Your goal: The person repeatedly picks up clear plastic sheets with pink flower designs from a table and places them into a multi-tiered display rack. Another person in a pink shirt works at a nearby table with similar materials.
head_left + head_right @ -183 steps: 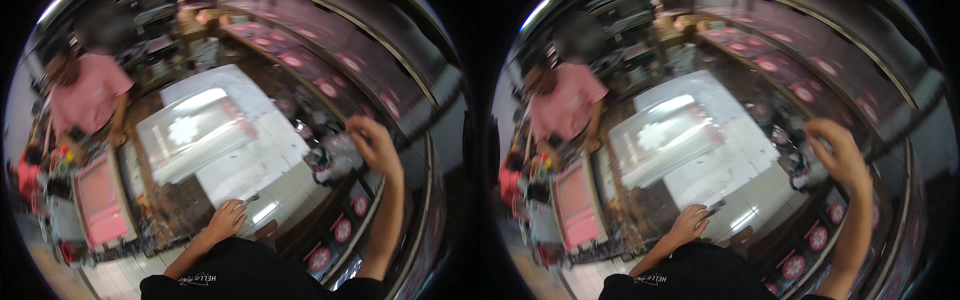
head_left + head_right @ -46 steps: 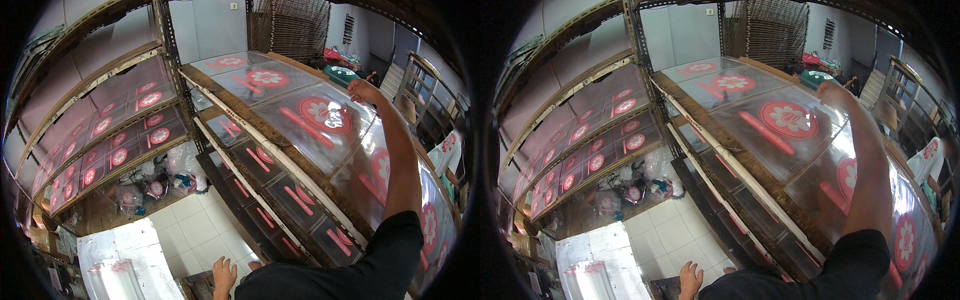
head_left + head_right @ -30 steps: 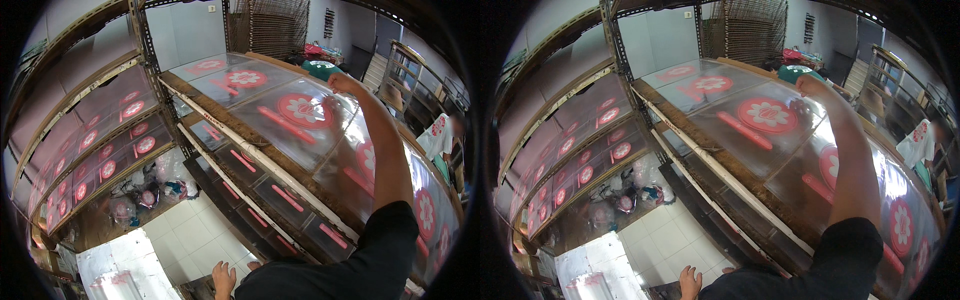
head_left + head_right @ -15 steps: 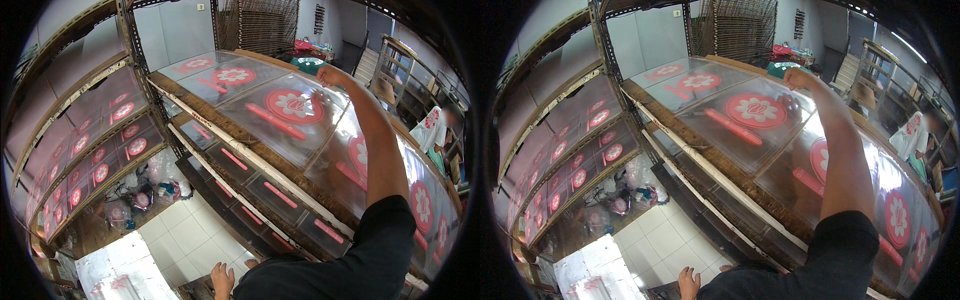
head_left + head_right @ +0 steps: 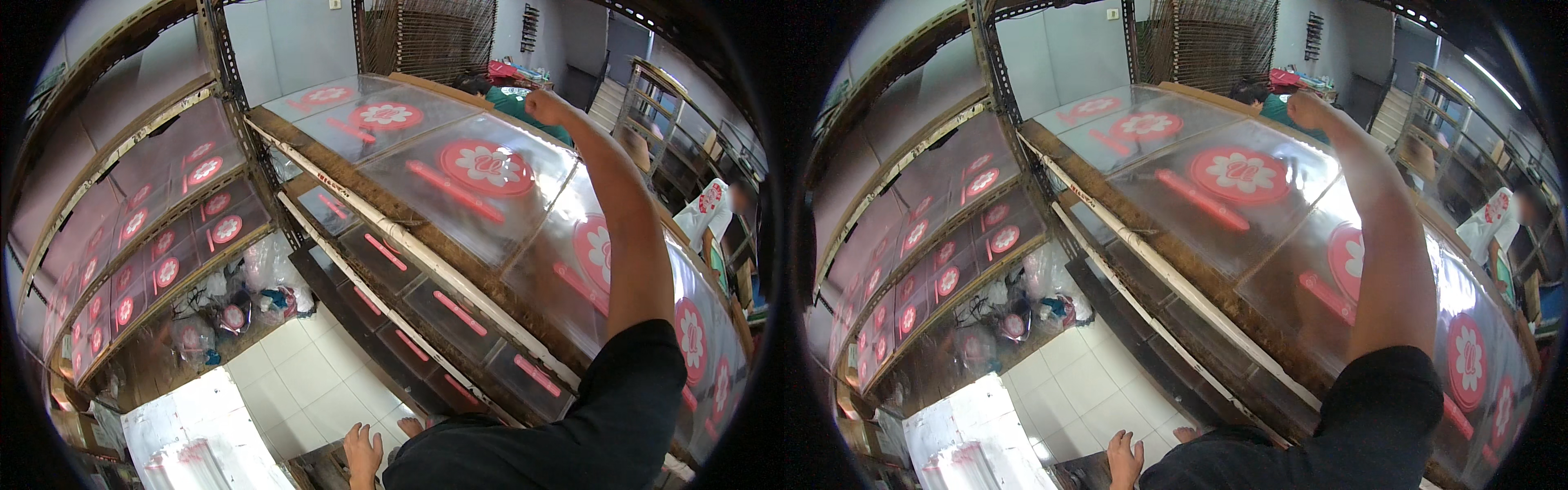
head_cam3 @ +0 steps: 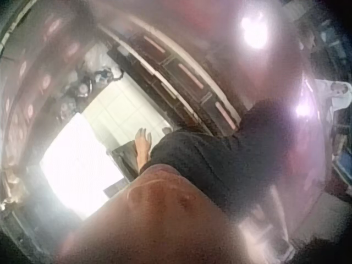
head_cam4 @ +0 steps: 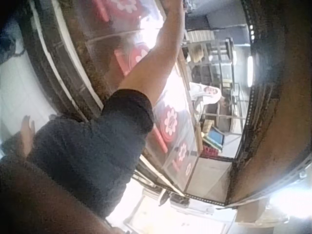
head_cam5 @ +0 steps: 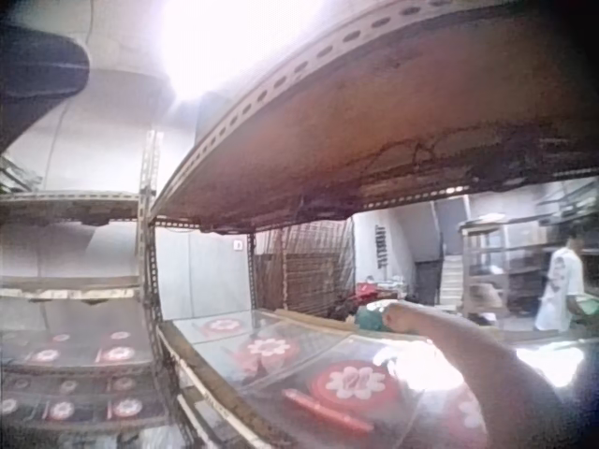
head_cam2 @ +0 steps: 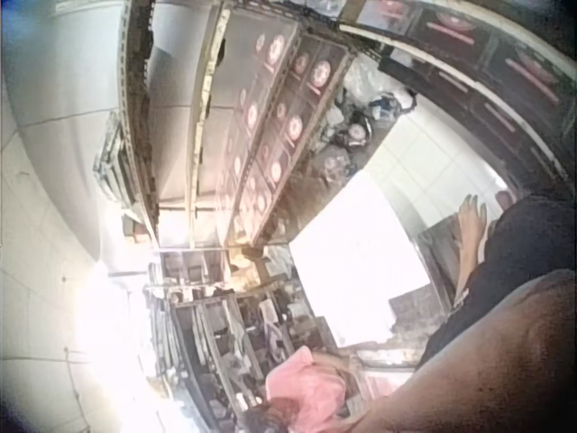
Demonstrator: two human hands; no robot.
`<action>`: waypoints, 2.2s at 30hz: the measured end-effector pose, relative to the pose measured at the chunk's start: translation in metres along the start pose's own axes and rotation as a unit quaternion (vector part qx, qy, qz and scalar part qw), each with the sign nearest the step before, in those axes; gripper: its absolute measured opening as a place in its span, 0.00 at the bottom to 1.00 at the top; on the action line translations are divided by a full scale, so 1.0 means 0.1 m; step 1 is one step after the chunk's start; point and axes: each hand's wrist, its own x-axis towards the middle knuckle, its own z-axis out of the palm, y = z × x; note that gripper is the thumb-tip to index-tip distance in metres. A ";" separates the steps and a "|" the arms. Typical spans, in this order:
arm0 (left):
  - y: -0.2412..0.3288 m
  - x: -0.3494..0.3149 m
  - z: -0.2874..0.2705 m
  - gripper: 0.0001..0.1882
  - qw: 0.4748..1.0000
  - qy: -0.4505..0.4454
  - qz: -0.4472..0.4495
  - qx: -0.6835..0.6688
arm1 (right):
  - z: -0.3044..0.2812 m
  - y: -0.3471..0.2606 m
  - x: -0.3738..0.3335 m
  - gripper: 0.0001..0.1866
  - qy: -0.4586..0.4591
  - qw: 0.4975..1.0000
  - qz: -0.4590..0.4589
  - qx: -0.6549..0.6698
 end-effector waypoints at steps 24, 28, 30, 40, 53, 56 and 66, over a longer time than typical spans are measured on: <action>0.54 -1.96 -0.56 0.20 0.973 0.178 -0.139 -0.040 | -1.24 -5.76 -2.09 0.16 -0.068 0.822 -0.557 0.101; 0.51 -2.66 -0.67 0.20 0.952 0.232 -0.197 -0.001 | -0.75 -6.51 -3.13 0.15 -0.067 0.712 -0.635 0.292; 0.46 -2.99 -0.65 0.21 0.939 0.276 -0.203 0.010 | -0.35 -6.66 -3.53 0.14 -0.123 0.635 -0.619 0.446; 0.33 -3.75 -0.52 0.33 0.890 0.298 -0.309 0.151 | 2.39 -5.44 -5.70 0.12 -0.407 0.548 0.086 0.726; 0.30 -3.77 -0.51 0.36 0.895 0.260 -0.335 0.138 | 3.46 -4.04 -7.21 0.03 -0.623 0.575 0.208 0.488; 0.30 -3.77 -0.55 0.35 0.897 0.260 -0.328 0.141 | 3.38 -4.21 -7.16 0.04 -0.612 0.586 0.173 0.502; 0.36 -3.72 -0.95 0.26 0.883 0.342 -0.320 -0.017 | 3.49 -4.40 -6.91 0.06 -0.570 0.623 0.098 0.526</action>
